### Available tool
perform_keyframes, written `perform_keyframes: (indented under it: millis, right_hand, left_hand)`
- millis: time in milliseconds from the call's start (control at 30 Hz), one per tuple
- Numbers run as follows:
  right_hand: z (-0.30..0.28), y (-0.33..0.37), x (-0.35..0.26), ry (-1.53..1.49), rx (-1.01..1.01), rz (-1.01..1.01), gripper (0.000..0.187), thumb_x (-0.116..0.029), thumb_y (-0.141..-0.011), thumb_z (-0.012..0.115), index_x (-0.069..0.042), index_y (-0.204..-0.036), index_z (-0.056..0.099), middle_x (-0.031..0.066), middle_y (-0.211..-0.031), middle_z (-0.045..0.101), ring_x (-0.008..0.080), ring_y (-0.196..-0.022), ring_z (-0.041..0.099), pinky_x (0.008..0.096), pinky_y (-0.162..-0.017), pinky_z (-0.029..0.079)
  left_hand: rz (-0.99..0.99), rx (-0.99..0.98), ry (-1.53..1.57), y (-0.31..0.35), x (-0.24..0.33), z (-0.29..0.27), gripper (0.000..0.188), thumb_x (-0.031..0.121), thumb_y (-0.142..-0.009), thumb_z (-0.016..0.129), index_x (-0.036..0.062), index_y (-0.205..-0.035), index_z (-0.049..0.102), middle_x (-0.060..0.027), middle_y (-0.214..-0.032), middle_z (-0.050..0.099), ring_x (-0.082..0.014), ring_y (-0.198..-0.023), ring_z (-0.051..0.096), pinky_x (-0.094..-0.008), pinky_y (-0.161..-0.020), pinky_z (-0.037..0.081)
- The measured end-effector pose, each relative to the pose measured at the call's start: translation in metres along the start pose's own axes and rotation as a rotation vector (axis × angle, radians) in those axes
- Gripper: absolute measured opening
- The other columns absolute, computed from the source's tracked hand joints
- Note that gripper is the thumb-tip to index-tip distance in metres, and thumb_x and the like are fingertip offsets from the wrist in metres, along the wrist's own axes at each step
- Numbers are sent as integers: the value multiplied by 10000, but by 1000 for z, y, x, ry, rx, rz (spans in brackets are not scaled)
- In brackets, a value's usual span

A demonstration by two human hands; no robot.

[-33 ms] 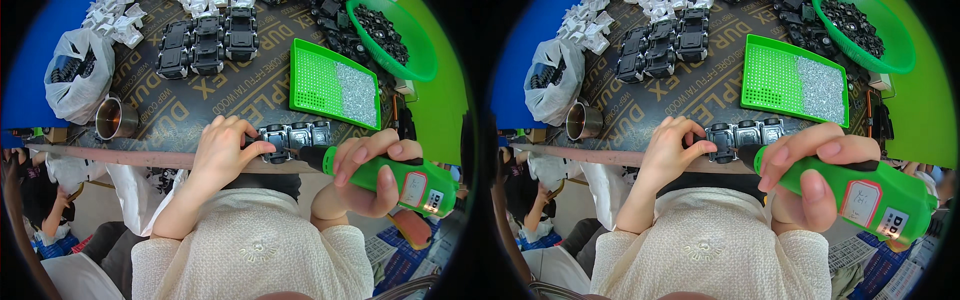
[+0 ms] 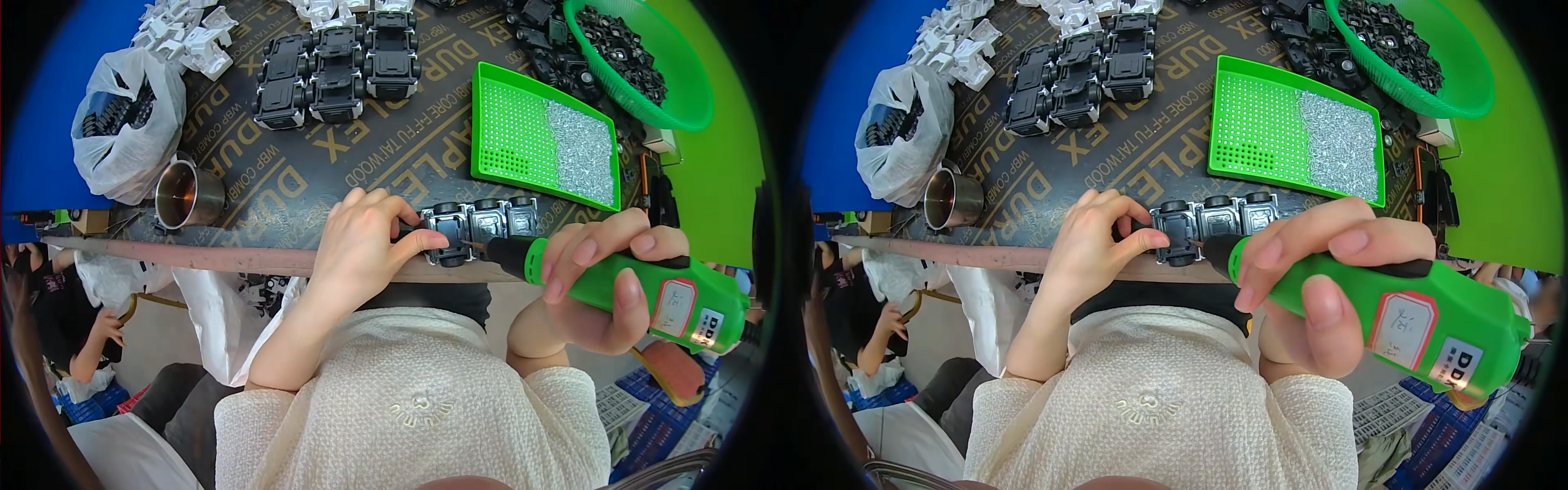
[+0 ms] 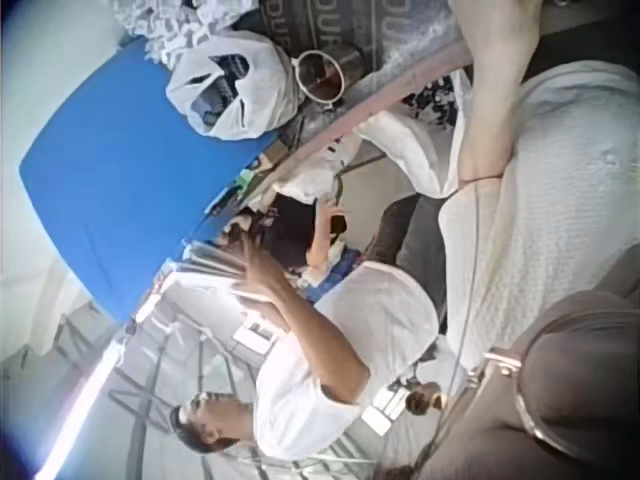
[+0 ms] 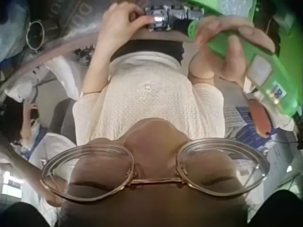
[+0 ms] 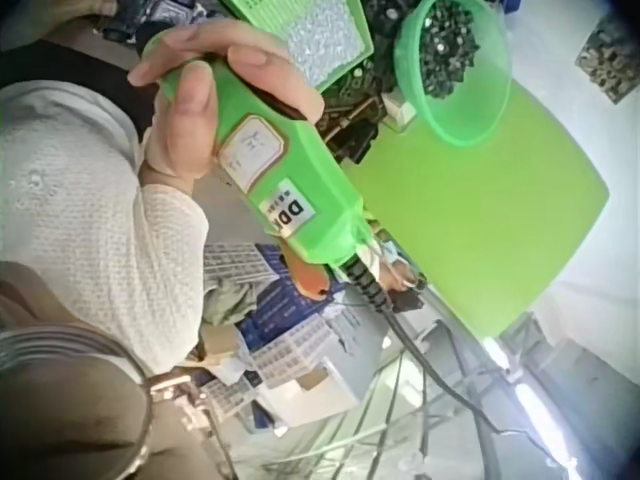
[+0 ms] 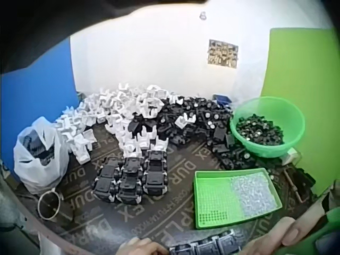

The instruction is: The person assembles toy car parts by hand, securing them with screws using an electric screwdriver.

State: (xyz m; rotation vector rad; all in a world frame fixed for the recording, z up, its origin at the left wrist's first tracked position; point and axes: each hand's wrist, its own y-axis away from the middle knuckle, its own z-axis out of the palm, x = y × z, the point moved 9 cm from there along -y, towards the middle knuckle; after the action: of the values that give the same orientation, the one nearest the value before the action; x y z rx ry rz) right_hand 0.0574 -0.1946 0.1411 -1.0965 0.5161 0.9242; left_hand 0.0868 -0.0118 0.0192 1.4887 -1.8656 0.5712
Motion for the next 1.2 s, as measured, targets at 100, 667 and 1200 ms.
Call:
perform_keyframes:
  millis: [100,667,1200]
  right_hand:
    - [-1,1,1,-12,6,-4,323,-110,-796,651,-32,-1008,420,230,-779,563,226,-438,518,339,-410,480]
    - [1,-2,3,16,-163,-23,289,-54,-862,443,51,-1119,363,249,-847,513,233,-466,535,322,-465,475]
    - [2,0,1,49,-149,-9,299,-63,-864,430,33,-1139,366,241,-849,514,218,-461,526,312,-444,464]
  left_hand:
    - [-2,-54,14,-2,-1,2,294,314,-718,755,39,-785,673,-45,-652,532,-213,-708,481,-339,-660,394]
    - [-16,-79,-3,5,0,5,422,392,-742,734,30,-926,622,-64,-652,587,-247,-698,549,-356,-672,428]
    - [-106,-198,-9,-5,-4,7,373,315,-630,808,27,-793,635,-64,-598,514,-214,-624,504,-334,-574,390]
